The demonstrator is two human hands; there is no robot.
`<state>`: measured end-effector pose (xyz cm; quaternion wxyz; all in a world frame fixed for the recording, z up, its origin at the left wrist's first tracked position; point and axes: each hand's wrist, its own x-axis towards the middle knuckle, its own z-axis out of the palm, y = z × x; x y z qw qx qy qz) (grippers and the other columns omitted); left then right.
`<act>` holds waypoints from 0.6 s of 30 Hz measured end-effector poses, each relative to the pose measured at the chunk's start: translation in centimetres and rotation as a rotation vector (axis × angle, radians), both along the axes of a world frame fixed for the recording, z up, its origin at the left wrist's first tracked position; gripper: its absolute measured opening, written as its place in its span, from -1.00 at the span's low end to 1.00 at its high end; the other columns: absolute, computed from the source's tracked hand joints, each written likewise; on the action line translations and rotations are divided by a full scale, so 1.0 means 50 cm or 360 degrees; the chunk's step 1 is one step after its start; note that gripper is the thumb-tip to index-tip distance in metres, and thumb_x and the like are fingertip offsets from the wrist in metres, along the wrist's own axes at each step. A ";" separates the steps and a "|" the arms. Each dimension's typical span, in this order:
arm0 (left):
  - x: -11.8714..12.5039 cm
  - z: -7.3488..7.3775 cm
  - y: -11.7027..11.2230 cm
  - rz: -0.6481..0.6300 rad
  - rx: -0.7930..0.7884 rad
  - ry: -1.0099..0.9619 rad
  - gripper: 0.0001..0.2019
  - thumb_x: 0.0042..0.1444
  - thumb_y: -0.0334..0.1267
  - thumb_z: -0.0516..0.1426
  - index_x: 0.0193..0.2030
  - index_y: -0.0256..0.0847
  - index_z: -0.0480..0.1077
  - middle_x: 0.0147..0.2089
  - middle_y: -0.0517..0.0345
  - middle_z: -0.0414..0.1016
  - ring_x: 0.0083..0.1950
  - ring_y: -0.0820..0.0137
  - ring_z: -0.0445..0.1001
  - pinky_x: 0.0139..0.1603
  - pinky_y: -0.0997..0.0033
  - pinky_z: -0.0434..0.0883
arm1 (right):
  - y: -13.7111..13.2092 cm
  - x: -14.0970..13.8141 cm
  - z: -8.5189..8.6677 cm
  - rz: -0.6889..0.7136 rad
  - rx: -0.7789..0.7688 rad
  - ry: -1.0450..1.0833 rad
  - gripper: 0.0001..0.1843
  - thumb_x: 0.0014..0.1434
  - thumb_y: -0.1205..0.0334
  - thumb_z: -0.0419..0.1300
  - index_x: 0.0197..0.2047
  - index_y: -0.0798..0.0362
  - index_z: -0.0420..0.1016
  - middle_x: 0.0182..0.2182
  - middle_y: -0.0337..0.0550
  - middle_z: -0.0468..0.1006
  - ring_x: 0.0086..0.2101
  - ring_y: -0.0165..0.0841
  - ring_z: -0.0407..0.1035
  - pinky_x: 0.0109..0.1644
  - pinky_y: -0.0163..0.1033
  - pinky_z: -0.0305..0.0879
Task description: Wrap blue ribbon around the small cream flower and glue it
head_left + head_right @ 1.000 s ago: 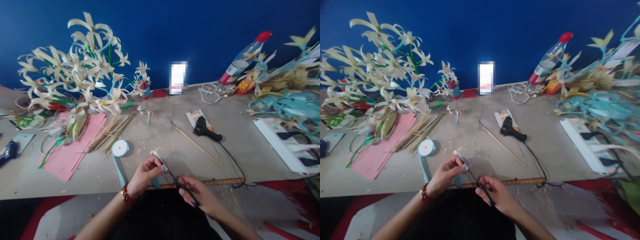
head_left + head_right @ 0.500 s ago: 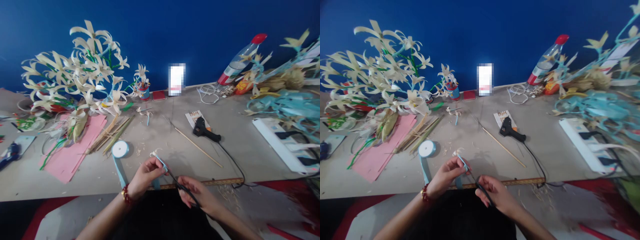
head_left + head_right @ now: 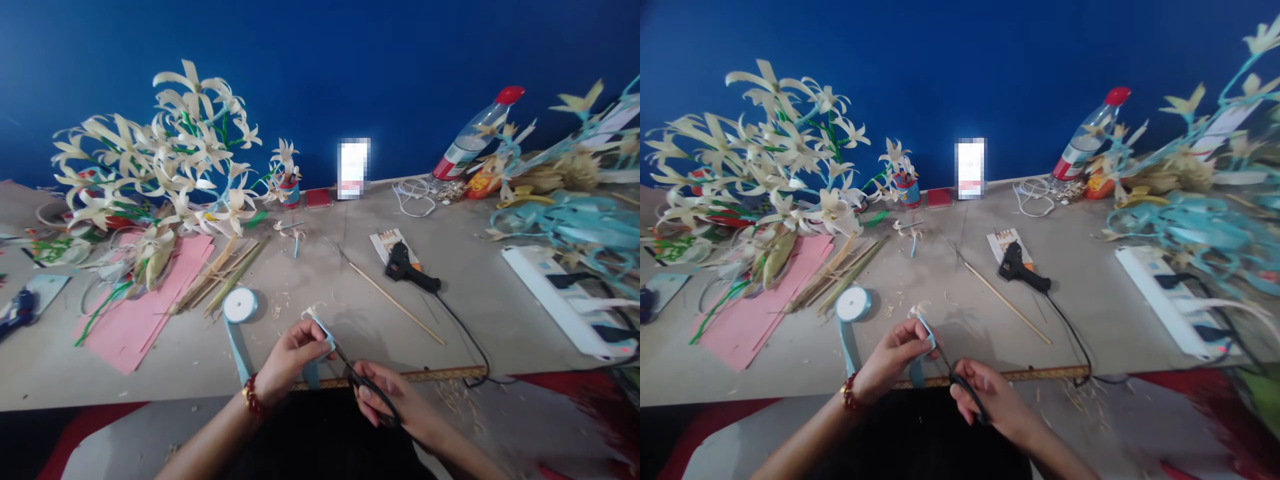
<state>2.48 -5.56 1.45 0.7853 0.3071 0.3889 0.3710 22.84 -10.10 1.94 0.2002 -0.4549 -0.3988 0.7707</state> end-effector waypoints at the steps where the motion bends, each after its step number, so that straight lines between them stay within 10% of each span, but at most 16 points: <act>1: 0.001 -0.001 0.000 0.0007 -0.0011 -0.0008 -0.83 0.03 -0.30 0.31 -0.41 -0.25 0.38 -0.38 0.14 0.53 -0.33 0.42 0.48 -0.18 0.41 0.34 | -0.002 0.001 -0.004 0.0001 0.0016 -0.0003 -0.37 -0.02 -0.40 0.23 -0.37 0.02 0.18 -0.67 -0.41 0.28 -0.62 -0.52 0.04 -0.51 -0.34 -0.08; 18: 0.016 -0.016 -0.003 0.0298 -0.0232 -0.0211 -0.81 0.02 -0.24 0.33 -0.31 -0.26 0.45 -0.27 0.12 0.49 -0.30 0.46 0.44 -0.21 0.45 0.37 | -0.008 -0.001 -0.023 0.0043 0.0038 0.0058 -0.41 0.07 -0.38 0.17 -0.31 0.02 0.19 -0.65 -0.40 0.27 -0.64 -0.53 -0.02 -0.56 -0.37 -0.14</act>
